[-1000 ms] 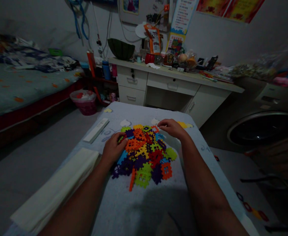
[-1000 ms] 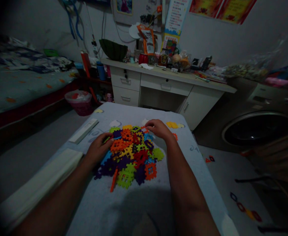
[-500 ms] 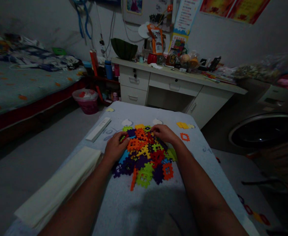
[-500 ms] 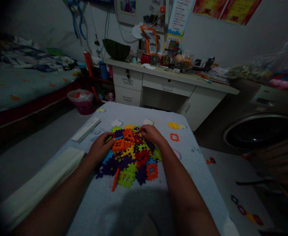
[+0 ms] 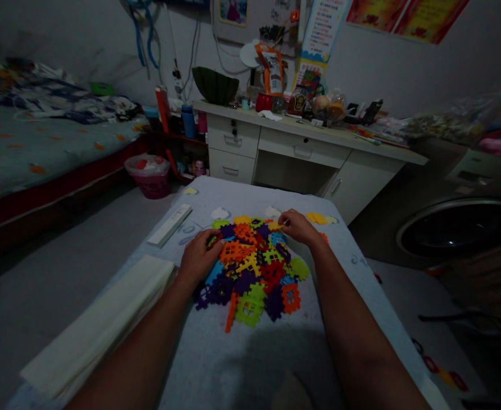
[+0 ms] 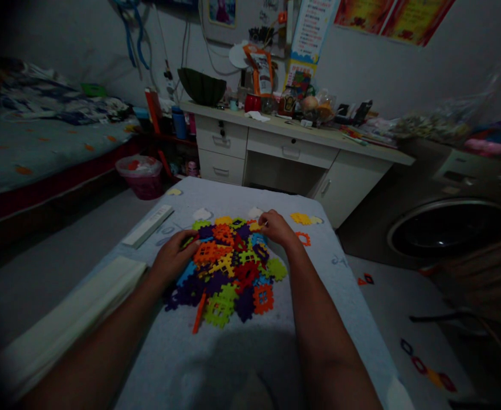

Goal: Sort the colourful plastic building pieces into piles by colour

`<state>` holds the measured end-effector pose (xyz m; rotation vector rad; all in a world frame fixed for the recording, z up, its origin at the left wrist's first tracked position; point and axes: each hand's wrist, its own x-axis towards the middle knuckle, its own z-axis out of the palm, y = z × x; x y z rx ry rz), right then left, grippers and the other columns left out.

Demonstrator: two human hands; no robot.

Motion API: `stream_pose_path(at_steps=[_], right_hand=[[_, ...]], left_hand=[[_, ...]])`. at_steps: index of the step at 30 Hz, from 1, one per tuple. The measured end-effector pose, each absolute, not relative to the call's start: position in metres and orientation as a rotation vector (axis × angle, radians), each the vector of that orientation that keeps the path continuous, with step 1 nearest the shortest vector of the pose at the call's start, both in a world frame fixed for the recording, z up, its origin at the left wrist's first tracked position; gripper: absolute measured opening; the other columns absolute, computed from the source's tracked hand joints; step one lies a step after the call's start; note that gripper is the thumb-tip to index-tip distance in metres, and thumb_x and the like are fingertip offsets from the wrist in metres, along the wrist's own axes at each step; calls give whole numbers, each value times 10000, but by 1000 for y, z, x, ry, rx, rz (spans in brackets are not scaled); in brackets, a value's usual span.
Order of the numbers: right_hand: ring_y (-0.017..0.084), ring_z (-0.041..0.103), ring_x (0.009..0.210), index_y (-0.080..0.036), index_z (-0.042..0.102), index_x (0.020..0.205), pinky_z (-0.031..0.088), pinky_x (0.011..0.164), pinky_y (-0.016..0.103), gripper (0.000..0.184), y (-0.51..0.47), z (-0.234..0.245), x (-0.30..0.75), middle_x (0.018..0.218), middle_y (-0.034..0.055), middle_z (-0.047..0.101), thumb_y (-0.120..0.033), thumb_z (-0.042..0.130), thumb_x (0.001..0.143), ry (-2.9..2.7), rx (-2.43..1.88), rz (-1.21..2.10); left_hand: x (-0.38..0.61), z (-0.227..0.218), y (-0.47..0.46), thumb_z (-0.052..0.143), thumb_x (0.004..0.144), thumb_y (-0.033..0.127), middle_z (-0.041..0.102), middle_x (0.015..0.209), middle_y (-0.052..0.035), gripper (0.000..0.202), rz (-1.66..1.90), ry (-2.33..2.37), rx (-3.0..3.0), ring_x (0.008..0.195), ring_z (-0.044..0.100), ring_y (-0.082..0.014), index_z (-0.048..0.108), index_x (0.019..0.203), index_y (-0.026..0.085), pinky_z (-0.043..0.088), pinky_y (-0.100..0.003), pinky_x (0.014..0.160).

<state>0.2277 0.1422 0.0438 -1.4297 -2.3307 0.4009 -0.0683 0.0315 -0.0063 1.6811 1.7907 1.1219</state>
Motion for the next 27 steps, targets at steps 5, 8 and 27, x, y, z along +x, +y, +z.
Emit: stream_pose_path(at_steps=[5,8,27], right_hand=[[147,602,872,-164,644,1015,473,808,272,299,142,40,236,1095,64,608,-94,663,725,-2346,-1480,524],[171,600,938,-170,627,1101,475,829,288,417,141,37,236,1120,64,636,-108,696,694,-2346,-1517,598],[236,590,961,-160,653,1002,456,885,347,279,167,7,331,1048,126,619,-287,650,754,-1425,-2065,24]], left_hand=[[-70,-10,32,548,830,463,679,1163,-88,374,1137,1785,1685,1088,627,-278,636,1100,219,472,-444,979],[-70,-10,33,543,832,458,678,1159,-95,370,1142,1782,1695,1090,625,-280,643,1092,215,467,-451,989],[-70,-8,32,531,832,489,684,1161,-82,412,1111,1805,1701,1077,635,-276,645,1117,214,476,-429,975]])
